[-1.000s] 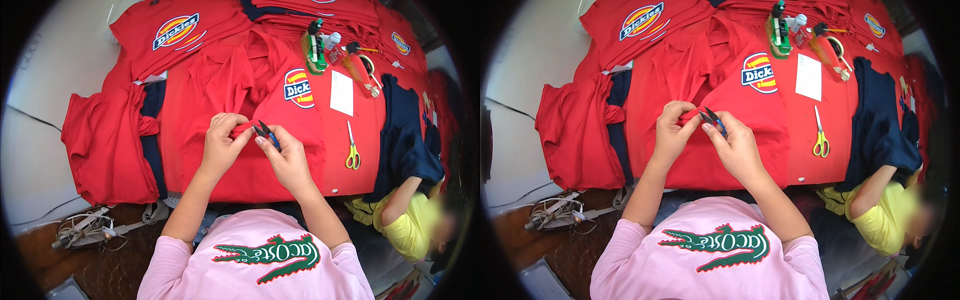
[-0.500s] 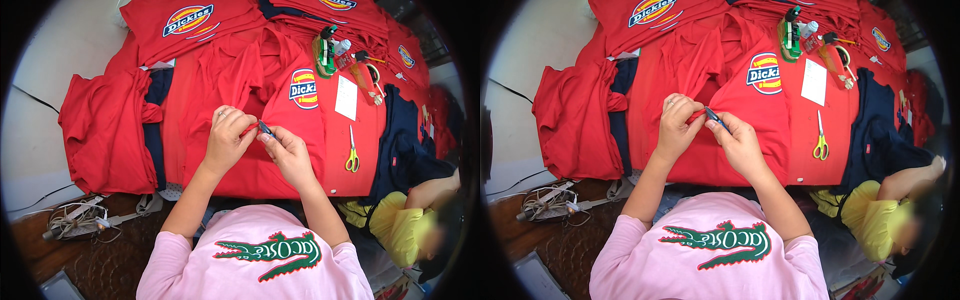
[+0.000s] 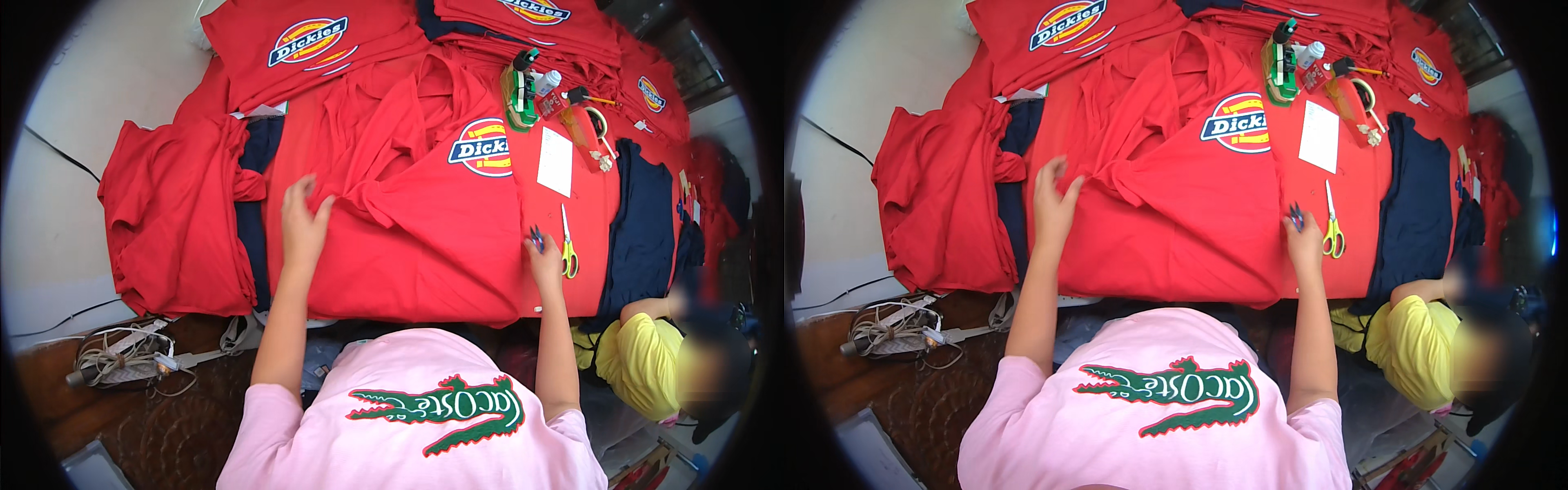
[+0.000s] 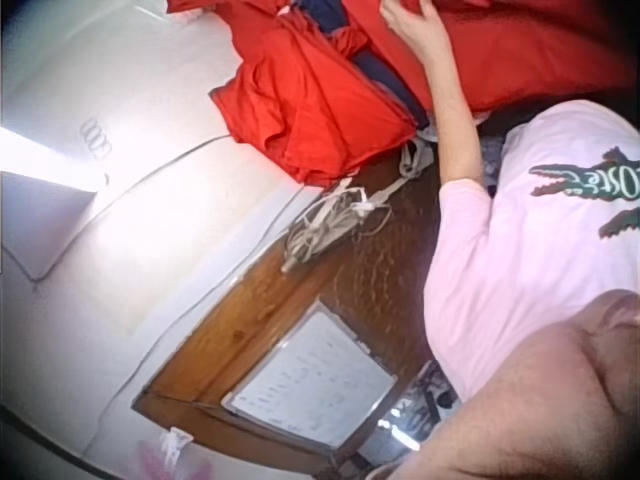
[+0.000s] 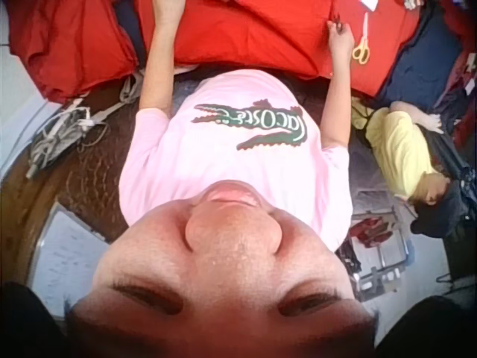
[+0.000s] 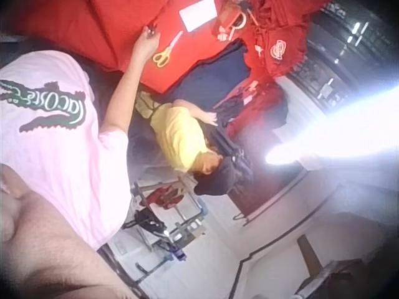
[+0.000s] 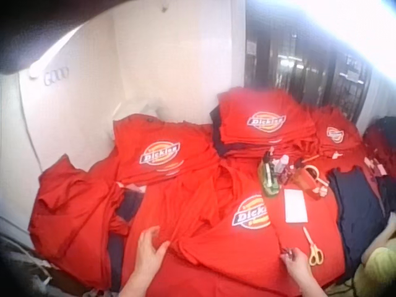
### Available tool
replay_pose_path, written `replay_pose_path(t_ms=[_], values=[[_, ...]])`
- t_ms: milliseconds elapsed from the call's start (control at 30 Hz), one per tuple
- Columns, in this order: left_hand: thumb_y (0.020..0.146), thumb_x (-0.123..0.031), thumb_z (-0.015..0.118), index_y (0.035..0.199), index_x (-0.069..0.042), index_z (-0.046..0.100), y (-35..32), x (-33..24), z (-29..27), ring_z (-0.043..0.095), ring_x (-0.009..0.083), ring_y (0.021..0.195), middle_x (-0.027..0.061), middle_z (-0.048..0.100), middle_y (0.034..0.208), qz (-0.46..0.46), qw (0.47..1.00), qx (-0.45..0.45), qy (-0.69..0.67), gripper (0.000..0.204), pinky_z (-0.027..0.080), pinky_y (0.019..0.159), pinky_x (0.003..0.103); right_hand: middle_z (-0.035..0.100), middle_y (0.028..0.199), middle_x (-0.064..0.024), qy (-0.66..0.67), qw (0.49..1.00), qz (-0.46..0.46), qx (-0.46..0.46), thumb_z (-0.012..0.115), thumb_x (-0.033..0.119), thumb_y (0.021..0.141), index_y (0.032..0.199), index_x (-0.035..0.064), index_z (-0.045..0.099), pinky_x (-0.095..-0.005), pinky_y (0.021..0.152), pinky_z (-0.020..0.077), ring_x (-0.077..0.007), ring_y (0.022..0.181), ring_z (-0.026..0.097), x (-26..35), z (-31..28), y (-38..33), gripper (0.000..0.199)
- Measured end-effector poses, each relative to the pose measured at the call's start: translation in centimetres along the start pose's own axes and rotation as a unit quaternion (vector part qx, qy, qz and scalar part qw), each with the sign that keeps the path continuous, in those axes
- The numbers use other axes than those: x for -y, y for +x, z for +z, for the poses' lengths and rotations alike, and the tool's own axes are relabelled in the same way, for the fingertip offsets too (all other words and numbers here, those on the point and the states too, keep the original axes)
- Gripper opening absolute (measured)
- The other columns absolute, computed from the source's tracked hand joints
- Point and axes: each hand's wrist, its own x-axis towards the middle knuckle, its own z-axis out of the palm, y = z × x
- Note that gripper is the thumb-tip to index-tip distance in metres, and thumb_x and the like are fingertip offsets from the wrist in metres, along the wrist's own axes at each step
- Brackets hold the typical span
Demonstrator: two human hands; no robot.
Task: The person folds red t-shirts at a workstation, using a small blue tool to trim excess threads and checking the quality of the garments one at a time.
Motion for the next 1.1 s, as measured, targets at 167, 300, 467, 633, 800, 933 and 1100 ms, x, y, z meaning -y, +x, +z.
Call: replay_pose_path(t_ms=[167, 300, 467, 633, 800, 933, 1100], values=[[0.091, -0.018, 0.08, 0.107, 0.001, 0.063, -11.3, 5.2, -6.4, 0.064, 0.0292, 0.089, 0.0159, 0.065, 0.1, -0.137, 0.987, 0.035, 0.077, 0.03, 0.051, 0.082, 0.04, 0.071, 0.091, -0.0201, -0.023, 0.999, 0.026, -0.038, 0.077, 0.017, 0.091, 0.12, -0.0027, 0.066, -0.0442, 0.077, 0.0531, -0.0341, 0.082, 0.069, -5.3, -1.1, -1.0, 0.037], [0.091, -0.032, 0.081, 0.108, 0.002, 0.064, -20.3, 6.3, -6.7, 0.066, 0.0354, 0.093, 0.0204, 0.068, 0.097, -0.176, 0.981, 0.029, 0.082, 0.042, 0.052, 0.083, 0.043, 0.067, 0.113, -0.021, -0.019, 0.995, -0.013, -0.097, 0.078, 0.006, 0.085, 0.124, 0.0005, 0.064, -0.0443, 0.091, 0.0525, -0.0368, 0.105, 0.066, -6.8, -0.8, -1.6, 0.042], [0.088, -0.026, 0.082, 0.103, 0.001, 0.061, -23.6, 5.2, -6.3, 0.068, 0.0409, 0.092, 0.0233, 0.07, 0.097, -0.24, 0.969, 0.018, 0.052, 0.037, 0.052, 0.082, 0.046, 0.061, 0.126, -0.0211, -0.01, 0.967, -0.2, -0.155, 0.077, 0.002, 0.08, 0.128, 0.0004, 0.06, -0.0472, 0.106, 0.0467, -0.0406, 0.121, 0.058, -1.1, 1.0, -3.1, 0.051], [0.088, -0.017, 0.08, 0.095, 0.0, 0.065, -23.2, 1.6, -8.3, 0.064, 0.0403, 0.089, 0.019, 0.068, 0.095, -0.127, 0.987, -0.021, 0.102, 0.024, 0.05, 0.083, 0.046, 0.053, 0.146, -0.0174, 0.173, 0.884, -0.42, 0.11, 0.076, -0.006, 0.08, 0.144, 0.0105, 0.055, -0.0392, 0.094, 0.0573, -0.0316, 0.129, 0.059, 14.1, 1.8, -11.3, 0.069], [0.085, -0.009, 0.082, 0.096, -0.006, 0.069, -20.0, -13.0, -9.4, 0.064, 0.0324, 0.093, 0.0104, 0.066, 0.093, 0.254, 0.964, -0.057, 0.055, 0.018, 0.048, 0.092, 0.045, 0.05, 0.158, -0.0136, 0.078, 0.758, -0.599, 0.247, 0.069, -0.005, 0.076, 0.139, 0.0111, 0.063, -0.0412, 0.088, 0.0602, -0.0361, 0.118, 0.068, 22.7, 0.9, -17.5, 0.065], [0.081, -0.015, 0.089, 0.138, -0.001, 0.056, -19.3, -20.9, -4.0, 0.051, 0.0278, 0.134, 0.0146, 0.056, 0.139, 0.112, 0.957, -0.148, -0.223, 0.067, 0.042, 0.112, 0.045, 0.077, 0.115, -0.0177, 0.313, 0.786, -0.515, 0.14, 0.067, -0.007, 0.084, 0.124, 0.0043, 0.073, -0.0374, 0.098, 0.0573, -0.029, 0.115, 0.072, 23.6, -3.7, -17.0, 0.042], [0.082, -0.01, 0.087, 0.128, -0.001, 0.066, -19.4, -20.8, 0.0, 0.064, 0.0159, 0.107, 0.0036, 0.069, 0.118, -0.063, 0.893, 0.275, -0.351, 0.051, 0.051, 0.095, 0.034, 0.072, 0.127, -0.0136, 0.572, 0.604, -0.543, 0.117, 0.063, 0.0, 0.095, 0.13, 0.0002, 0.067, -0.0361, 0.105, 0.0528, -0.0224, 0.12, 0.068, 22.7, -21.7, -19.8, 0.035]])
